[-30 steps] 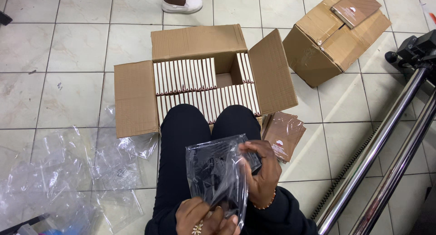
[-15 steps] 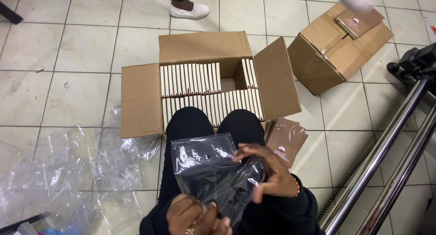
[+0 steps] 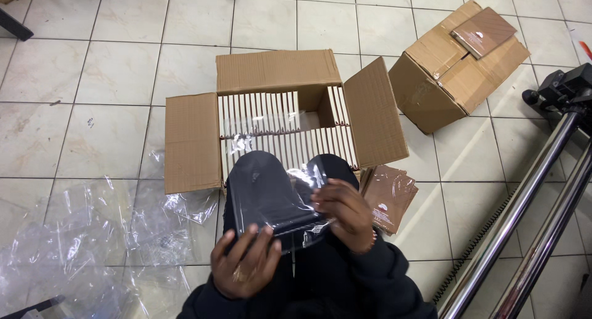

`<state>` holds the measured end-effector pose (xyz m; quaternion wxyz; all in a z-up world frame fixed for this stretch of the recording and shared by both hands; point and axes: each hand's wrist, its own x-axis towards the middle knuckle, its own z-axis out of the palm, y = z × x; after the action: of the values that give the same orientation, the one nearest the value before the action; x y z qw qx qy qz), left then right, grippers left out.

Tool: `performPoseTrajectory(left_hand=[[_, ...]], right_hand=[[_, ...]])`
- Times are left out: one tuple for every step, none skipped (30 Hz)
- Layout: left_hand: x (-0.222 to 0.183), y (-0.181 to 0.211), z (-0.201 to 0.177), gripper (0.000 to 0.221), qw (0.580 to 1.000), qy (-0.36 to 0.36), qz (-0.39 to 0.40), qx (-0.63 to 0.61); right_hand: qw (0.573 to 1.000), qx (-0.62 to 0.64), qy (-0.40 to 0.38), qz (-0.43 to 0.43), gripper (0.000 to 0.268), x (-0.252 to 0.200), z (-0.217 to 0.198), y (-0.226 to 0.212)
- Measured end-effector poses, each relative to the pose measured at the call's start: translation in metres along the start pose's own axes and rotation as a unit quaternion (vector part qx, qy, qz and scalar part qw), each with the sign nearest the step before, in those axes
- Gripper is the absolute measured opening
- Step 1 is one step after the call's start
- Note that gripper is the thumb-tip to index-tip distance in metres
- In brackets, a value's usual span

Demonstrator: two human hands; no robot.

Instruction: The person puts a notebook into a clear plastic sleeve, peels the adhesive strip, and seals the sleeve by hand before setting it aside.

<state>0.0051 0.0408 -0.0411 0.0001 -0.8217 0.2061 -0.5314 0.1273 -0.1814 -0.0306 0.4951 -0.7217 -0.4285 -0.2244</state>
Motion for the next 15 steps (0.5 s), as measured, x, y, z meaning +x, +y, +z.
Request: performPoseTrajectory(left_hand=[[-0.001, 0.002, 0.003, 0.028, 0.994, -0.091, -0.033, -0.048], [-0.003, 0.004, 0.007, 0.019, 0.977, -0.18, -0.065, -0.096], [-0.005, 0.006, 0.01, 0.019, 0.976, -0.181, -0.067, -0.096], [-0.008, 0.007, 0.014, 0.021, 0.971, -0.203, -0.067, -0.108], [-0.01, 0.009, 0.018, 0.023, 0.965, -0.224, -0.066, -0.118], [-0.02, 0.011, 0.023, 0.023, 0.965, -0.224, -0.067, -0.118], [-0.03, 0.014, 0.028, 0.024, 0.961, -0.232, -0.089, -0.12], [-0.04, 0.016, 0.033, 0.026, 0.957, -0.24, -0.112, -0.122], [-0.041, 0.017, 0.035, 0.026, 0.956, -0.241, -0.113, -0.122], [-0.042, 0.017, 0.037, 0.024, 0.956, -0.233, -0.135, -0.114], [-0.044, 0.018, 0.039, 0.023, 0.956, -0.226, -0.157, -0.105], [-0.044, 0.018, 0.041, 0.023, 0.955, -0.228, -0.157, -0.105], [-0.043, 0.019, 0.045, 0.022, 0.955, -0.219, -0.169, -0.108], [-0.042, 0.019, 0.048, 0.021, 0.954, -0.211, -0.18, -0.11], [-0.043, 0.018, 0.049, 0.021, 0.954, -0.211, -0.183, -0.109]], right_hand=[[0.997, 0.001, -0.074, 0.022, 0.026, -0.004, 0.005, 0.007], [0.988, 0.002, -0.147, 0.044, 0.033, -0.008, 0.01, 0.014], [0.988, 0.002, -0.148, 0.045, 0.033, -0.012, 0.014, 0.02], [0.979, 0.008, -0.195, 0.055, 0.026, -0.015, 0.018, 0.026], [0.968, 0.014, -0.241, 0.063, 0.021, -0.018, 0.023, 0.034], [0.968, 0.014, -0.241, 0.063, 0.021, -0.011, 0.02, 0.036], [0.963, 0.043, -0.255, 0.075, 0.016, -0.005, 0.017, 0.038], [0.957, 0.073, -0.268, 0.087, 0.02, 0.001, 0.014, 0.04], [0.956, 0.073, -0.269, 0.088, 0.02, 0.003, 0.008, 0.057], [0.954, 0.083, -0.248, 0.144, 0.022, 0.004, 0.003, 0.073], [0.948, 0.093, -0.227, 0.201, 0.03, 0.005, -0.002, 0.089], [0.948, 0.094, -0.227, 0.203, 0.03, 0.001, -0.002, 0.12], [0.965, 0.01, -0.158, 0.208, 0.024, -0.002, -0.003, 0.153], [0.971, -0.074, -0.086, 0.21, 0.019, -0.005, -0.003, 0.185], [0.971, -0.073, -0.089, 0.209, 0.019, -0.019, 0.004, 0.224]])
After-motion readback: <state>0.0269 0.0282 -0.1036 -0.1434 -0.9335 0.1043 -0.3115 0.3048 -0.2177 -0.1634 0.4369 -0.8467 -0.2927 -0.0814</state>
